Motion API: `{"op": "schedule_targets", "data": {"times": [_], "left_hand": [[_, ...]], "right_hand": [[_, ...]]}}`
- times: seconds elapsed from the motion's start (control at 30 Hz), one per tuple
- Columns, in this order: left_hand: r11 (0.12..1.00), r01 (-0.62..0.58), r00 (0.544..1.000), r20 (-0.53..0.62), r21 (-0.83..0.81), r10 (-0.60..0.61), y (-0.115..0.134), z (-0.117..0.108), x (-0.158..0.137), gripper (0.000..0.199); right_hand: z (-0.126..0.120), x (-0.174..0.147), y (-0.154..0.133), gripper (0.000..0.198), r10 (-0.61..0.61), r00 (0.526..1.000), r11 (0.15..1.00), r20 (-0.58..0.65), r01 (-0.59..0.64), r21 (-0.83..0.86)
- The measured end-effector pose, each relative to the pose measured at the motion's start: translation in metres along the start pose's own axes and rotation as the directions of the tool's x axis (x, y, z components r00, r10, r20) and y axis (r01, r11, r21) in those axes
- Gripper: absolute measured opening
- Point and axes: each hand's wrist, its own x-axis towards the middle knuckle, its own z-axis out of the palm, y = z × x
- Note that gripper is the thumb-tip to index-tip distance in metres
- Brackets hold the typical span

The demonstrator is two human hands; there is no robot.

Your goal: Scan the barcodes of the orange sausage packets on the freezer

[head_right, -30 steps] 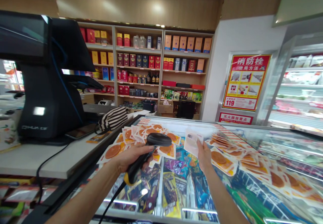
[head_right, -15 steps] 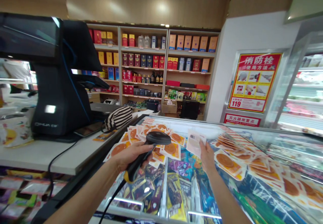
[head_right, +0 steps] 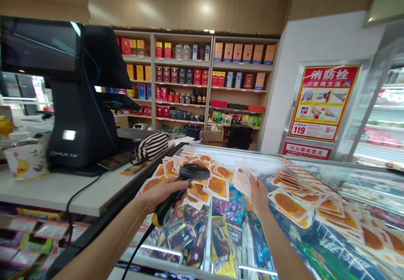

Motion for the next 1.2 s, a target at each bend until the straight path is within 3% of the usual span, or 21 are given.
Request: {"op": "schedule_targets", "data": {"times": [0.2, 0.3, 0.43, 0.57, 0.67, 0.73, 0.87, 0.93, 1.0, 1.07, 1.2], "left_hand": [[1.0, -0.017, 0.998, -0.057, 0.007, 0.018, 0.001, -0.009, -0.008, 0.029], [1.0, -0.011, 0.992, -0.127, 0.011, 0.012, -0.002, -0.021, -0.013, 0.03], [0.999, -0.004, 0.969, -0.247, 0.038, 0.013, -0.009, -0.042, -0.021, 0.031], [0.997, 0.022, 0.919, -0.393, 0.08, 0.011, -0.01, -0.062, -0.035, 0.033], [0.994, 0.023, 0.881, -0.472, 0.107, 0.03, -0.01, -0.073, -0.046, 0.034], [0.997, 0.029, 0.867, -0.497, 0.072, 0.01, -0.013, -0.079, -0.052, 0.035], [0.999, 0.034, 0.868, -0.497, 0.025, -0.017, -0.02, -0.087, -0.059, 0.036], [0.998, 0.058, 0.871, -0.49, 0.024, -0.039, -0.021, -0.087, -0.06, 0.037], [0.997, 0.066, 0.882, -0.469, 0.027, -0.046, -0.021, -0.083, -0.059, 0.038], [0.997, 0.066, 0.897, -0.44, 0.028, -0.047, -0.019, -0.076, -0.056, 0.037], [0.998, 0.058, 0.928, -0.37, 0.018, -0.047, -0.015, -0.053, -0.044, 0.034]], "right_hand": [[0.009, 0.0, 0.001, 0.042, -0.057, 0.998, 0.987, 0.001, 0.057, -0.154], [0.025, -0.002, -0.003, 0.042, -0.129, 0.989, 0.956, 0.076, 0.144, -0.255], [0.056, -0.002, -0.003, 0.043, -0.263, 0.933, 0.864, 0.248, 0.342, -0.37], [0.091, -0.004, 0.006, 0.041, -0.307, 0.877, 0.785, 0.369, 0.453, -0.423], [0.119, -0.01, 0.015, 0.034, -0.315, 0.798, 0.705, 0.514, 0.56, -0.436], [0.138, -0.016, 0.017, 0.033, -0.312, 0.719, 0.629, 0.621, 0.646, -0.433], [0.171, -0.027, 0.011, 0.033, -0.239, 0.568, 0.47, 0.787, 0.777, -0.418], [0.182, -0.031, 0.006, 0.035, -0.182, 0.53, 0.414, 0.828, 0.805, -0.424], [0.185, -0.032, 0.003, 0.036, -0.146, 0.53, 0.378, 0.835, 0.81, -0.448], [0.178, -0.028, 0.002, 0.035, -0.153, 0.568, 0.366, 0.808, 0.793, -0.488], [0.124, -0.007, 0.003, 0.038, -0.208, 0.688, 0.338, 0.695, 0.717, -0.609]]}}
